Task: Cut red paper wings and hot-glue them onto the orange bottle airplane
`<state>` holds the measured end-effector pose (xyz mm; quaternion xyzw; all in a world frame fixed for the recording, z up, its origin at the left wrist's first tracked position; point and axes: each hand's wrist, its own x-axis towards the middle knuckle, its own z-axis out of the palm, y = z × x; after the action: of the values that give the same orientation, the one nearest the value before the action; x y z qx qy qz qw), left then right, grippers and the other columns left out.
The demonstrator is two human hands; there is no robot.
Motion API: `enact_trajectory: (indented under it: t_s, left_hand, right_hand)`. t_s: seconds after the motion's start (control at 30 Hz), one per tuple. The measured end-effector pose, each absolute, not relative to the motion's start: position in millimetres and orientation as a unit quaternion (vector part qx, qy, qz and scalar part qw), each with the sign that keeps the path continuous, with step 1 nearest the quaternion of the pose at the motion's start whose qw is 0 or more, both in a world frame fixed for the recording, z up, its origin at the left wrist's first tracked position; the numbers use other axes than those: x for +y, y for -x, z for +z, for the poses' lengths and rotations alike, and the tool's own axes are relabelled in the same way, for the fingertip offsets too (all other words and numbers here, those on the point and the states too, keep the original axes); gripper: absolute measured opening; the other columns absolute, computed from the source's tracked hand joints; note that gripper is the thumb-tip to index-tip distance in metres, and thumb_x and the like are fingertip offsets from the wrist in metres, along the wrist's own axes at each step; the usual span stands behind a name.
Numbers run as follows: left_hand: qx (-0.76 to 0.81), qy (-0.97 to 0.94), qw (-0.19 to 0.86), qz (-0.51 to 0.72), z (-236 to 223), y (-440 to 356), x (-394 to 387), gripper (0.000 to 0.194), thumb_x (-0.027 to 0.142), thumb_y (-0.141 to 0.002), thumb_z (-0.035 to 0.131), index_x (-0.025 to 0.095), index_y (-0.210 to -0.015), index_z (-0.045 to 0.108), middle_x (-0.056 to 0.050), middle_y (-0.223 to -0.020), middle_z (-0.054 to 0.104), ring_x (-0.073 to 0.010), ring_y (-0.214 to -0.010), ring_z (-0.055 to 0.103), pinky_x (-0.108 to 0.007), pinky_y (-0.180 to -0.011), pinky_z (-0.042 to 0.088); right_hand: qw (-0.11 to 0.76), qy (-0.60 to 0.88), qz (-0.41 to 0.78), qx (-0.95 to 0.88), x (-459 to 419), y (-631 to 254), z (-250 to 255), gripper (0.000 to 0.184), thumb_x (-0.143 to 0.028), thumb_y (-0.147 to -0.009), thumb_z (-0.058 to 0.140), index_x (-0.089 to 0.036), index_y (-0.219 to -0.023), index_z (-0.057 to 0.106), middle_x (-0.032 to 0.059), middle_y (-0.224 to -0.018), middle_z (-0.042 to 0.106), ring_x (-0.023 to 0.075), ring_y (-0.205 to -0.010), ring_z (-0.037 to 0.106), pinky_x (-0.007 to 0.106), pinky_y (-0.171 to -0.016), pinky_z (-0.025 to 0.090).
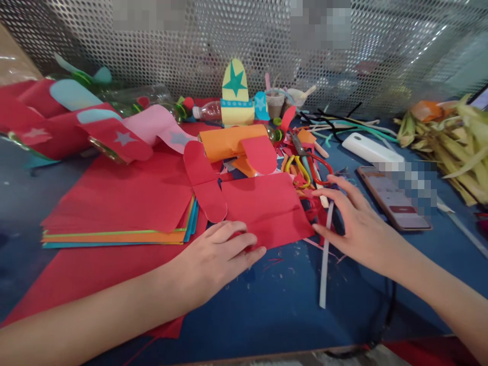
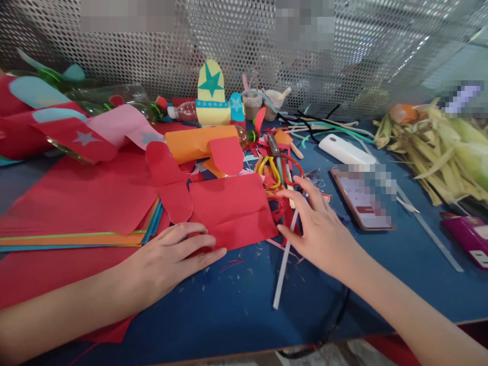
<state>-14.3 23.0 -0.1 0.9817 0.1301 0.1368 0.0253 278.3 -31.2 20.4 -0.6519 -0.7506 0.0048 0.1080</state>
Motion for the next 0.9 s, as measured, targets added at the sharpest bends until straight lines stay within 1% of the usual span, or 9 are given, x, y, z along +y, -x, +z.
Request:
enact_trajectory:
  t_s: [0.07,0.13,0.2,0.3,0.4,0.57,0.7,0.8,0.9]
  left_hand:
    - [0.127,-0.981,0.025,0.143,0,14,23,0.037,0.012,-0.096,0.035,0.020,-0.122,0.060,-0.006,-0.108,0.066,-0.0236,-0.108,0.048,-0.037,-0.095,0.040]
    - [0.124,-0.981,0.025,0.146,1,13,23,0.037,0.012,-0.096,0.034,0.019,-0.121,0.061,-0.007,-0.108,0.066,-0.0236,-0.107,0.048,-0.037,-0.094,0.041]
    - [0.125,-0.981,0.023,0.147,3,12,23,0.038,0.012,-0.097,0.032,0.019,-0.120,0.061,-0.007,-0.108,0.067,-0.0237,-0.106,0.049,-0.037,-0.093,0.041]
    - [0.131,-0.980,0.016,0.147,5,11,22,0.038,0.013,-0.098,0.031,0.019,-0.118,0.063,-0.006,-0.107,0.067,-0.0234,-0.105,0.049,-0.036,-0.091,0.042]
    - [0.135,-0.980,0.014,0.146,5,9,21,0.036,0.014,-0.098,0.033,0.020,-0.118,0.062,-0.006,-0.105,0.067,-0.0232,-0.105,0.049,-0.036,-0.091,0.043]
    - [0.128,-0.978,0.036,0.160,8,12,24,0.034,0.016,-0.099,0.033,0.018,-0.110,0.065,-0.005,-0.095,0.068,-0.0227,-0.103,0.050,-0.035,-0.089,0.044]
    - [0.105,-0.975,0.086,0.174,13,21,31,0.027,0.017,-0.094,0.041,0.017,-0.104,0.067,-0.005,-0.088,0.068,-0.0244,-0.102,0.051,-0.037,-0.086,0.047]
    - [0.108,-0.977,0.109,0.149,20,25,33,0.023,0.016,-0.090,0.049,0.016,-0.103,0.068,-0.004,-0.087,0.070,-0.0239,-0.098,0.053,-0.037,-0.086,0.048]
    - [0.132,-0.975,0.121,0.135,28,26,32,0.022,0.015,-0.088,0.051,0.019,-0.095,0.071,-0.002,-0.084,0.071,-0.0213,-0.094,0.057,-0.035,-0.087,0.048]
  right_hand:
    - [0.132,0.649,-0.009,-0.749,-30,-282,24,0.040,-0.031,-0.087,0.055,-0.021,-0.125,0.046,0.0176,-0.147,0.028,0.0365,-0.136,0.032,0.058,-0.104,0.036]
    - [0.181,0.632,-0.013,-0.754,-32,-278,28,0.036,-0.029,-0.089,0.054,-0.019,-0.122,0.047,0.0182,-0.145,0.031,0.0328,-0.136,0.034,0.052,-0.107,0.036]
    - [0.221,0.595,-0.005,-0.773,-37,-265,30,0.031,-0.026,-0.092,0.051,-0.018,-0.122,0.049,0.0165,-0.140,0.040,0.0263,-0.132,0.040,0.043,-0.108,0.037]
    - [0.209,0.477,-0.006,-0.853,-47,-242,25,0.028,-0.022,-0.095,0.048,-0.020,-0.122,0.055,0.0076,-0.123,0.061,0.0201,-0.120,0.051,0.037,-0.106,0.037]
    - [0.185,0.430,-0.039,-0.883,-56,-226,13,0.028,-0.023,-0.099,0.042,-0.021,-0.118,0.061,0.0005,-0.110,0.071,0.0175,-0.106,0.060,0.038,-0.107,0.034]
    - [0.168,0.456,-0.055,-0.872,-62,-228,7,0.033,-0.025,-0.100,0.038,-0.016,-0.110,0.068,0.0016,-0.106,0.073,0.0183,-0.100,0.063,0.041,-0.105,0.031]
    - [0.173,0.472,-0.042,-0.863,-63,-236,11,0.033,-0.023,-0.099,0.040,-0.015,-0.105,0.071,0.0016,-0.100,0.075,0.0177,-0.095,0.065,0.038,-0.106,0.031]
    - [0.197,0.488,-0.032,-0.850,-64,-240,11,0.030,-0.020,-0.097,0.043,-0.015,-0.099,0.072,0.0013,-0.097,0.075,0.0175,-0.093,0.066,0.038,-0.104,0.033]
    - [0.209,0.497,-0.029,-0.842,-64,-242,13,0.026,-0.017,-0.094,0.046,-0.017,-0.096,0.072,0.0015,-0.095,0.076,0.0180,-0.091,0.067,0.040,-0.100,0.039]
